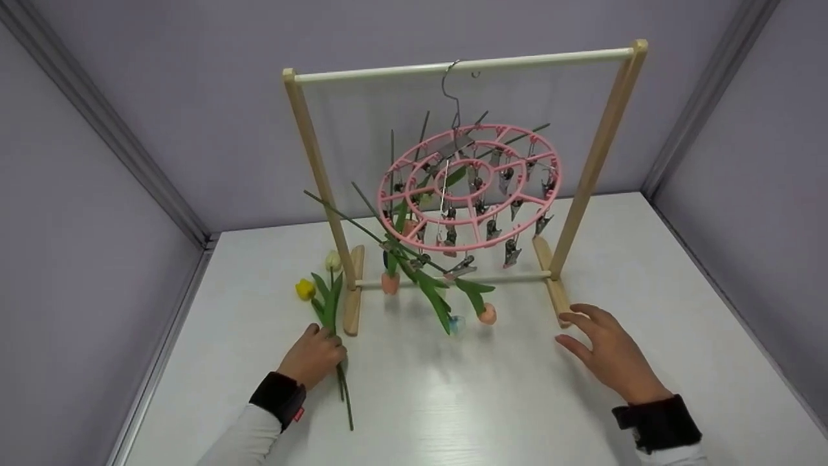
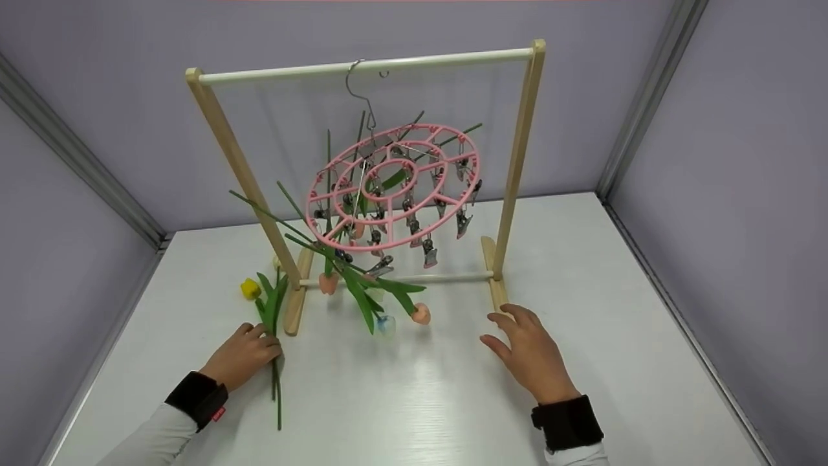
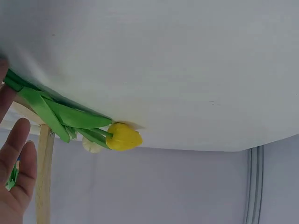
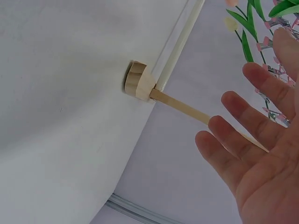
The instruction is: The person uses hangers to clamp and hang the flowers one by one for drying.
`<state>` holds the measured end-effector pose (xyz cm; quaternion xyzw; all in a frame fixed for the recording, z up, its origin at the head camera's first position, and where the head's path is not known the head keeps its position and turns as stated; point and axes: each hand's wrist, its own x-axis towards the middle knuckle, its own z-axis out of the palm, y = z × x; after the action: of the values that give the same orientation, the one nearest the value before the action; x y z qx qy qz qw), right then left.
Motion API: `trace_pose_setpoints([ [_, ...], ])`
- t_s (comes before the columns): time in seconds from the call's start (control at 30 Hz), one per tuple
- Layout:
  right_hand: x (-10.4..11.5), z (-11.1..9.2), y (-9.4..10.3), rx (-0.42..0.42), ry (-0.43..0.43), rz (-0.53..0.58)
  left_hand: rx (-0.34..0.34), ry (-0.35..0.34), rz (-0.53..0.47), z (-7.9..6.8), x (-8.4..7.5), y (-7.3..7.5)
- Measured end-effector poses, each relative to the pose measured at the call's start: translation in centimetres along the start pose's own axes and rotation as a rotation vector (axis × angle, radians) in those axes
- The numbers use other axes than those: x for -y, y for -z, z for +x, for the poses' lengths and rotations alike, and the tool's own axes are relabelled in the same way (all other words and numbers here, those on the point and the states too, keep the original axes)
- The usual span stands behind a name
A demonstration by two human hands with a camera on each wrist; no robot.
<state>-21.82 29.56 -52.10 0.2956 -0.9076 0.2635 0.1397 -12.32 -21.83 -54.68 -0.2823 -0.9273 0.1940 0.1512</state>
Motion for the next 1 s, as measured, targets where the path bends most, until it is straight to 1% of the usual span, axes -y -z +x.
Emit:
trace_pose_setpoints([
  [0.13, 0.0, 0.1, 0.1, -0.017, -0.007, -0.001, -0.005, -0.052, 0.009, 0.0, 0.1, 0.1],
  [0.23, 0.2, 0.1, 0.3, -0.022, -0.01, 0.0, -0.031, -0.08, 0.002, -0.1, 0.3, 0.2],
  [0.37, 0.5, 0.3, 0.4, -0.03, -0.007, 0.004, -0.104, -0.087, -0.021, -0.4, 0.6, 0.5],
  [0.5, 0.7, 0.4, 0.5, -0.046, -0.002, 0.004, -0.164, -0.072, -0.063, -0.6, 1.1, 1.2],
  [0.57, 0.9, 0.4, 0.5, -0.054, 0.006, 0.002, -0.185, -0.049, -0.087, -0.7, 1.2, 1.8],
  [0.67, 1.4, 0.4, 0.6, -0.07, 0.019, 0.009, -0.227, 0.001, -0.119, -0.9, 1.2, 3.1],
  [0.8, 2.2, 0.4, 0.9, -0.09, 0.012, 0.037, -0.322, 0.084, -0.177, -0.8, 0.8, 5.4],
  [0.9, 2.9, 0.4, 1.1, -0.097, 0.007, 0.059, -0.413, 0.161, -0.253, -0.5, 0.3, 7.4],
  [1.0, 3.7, 0.4, 1.4, -0.105, 0.006, 0.077, -0.49, 0.252, -0.376, 0.1, -0.4, 9.5],
])
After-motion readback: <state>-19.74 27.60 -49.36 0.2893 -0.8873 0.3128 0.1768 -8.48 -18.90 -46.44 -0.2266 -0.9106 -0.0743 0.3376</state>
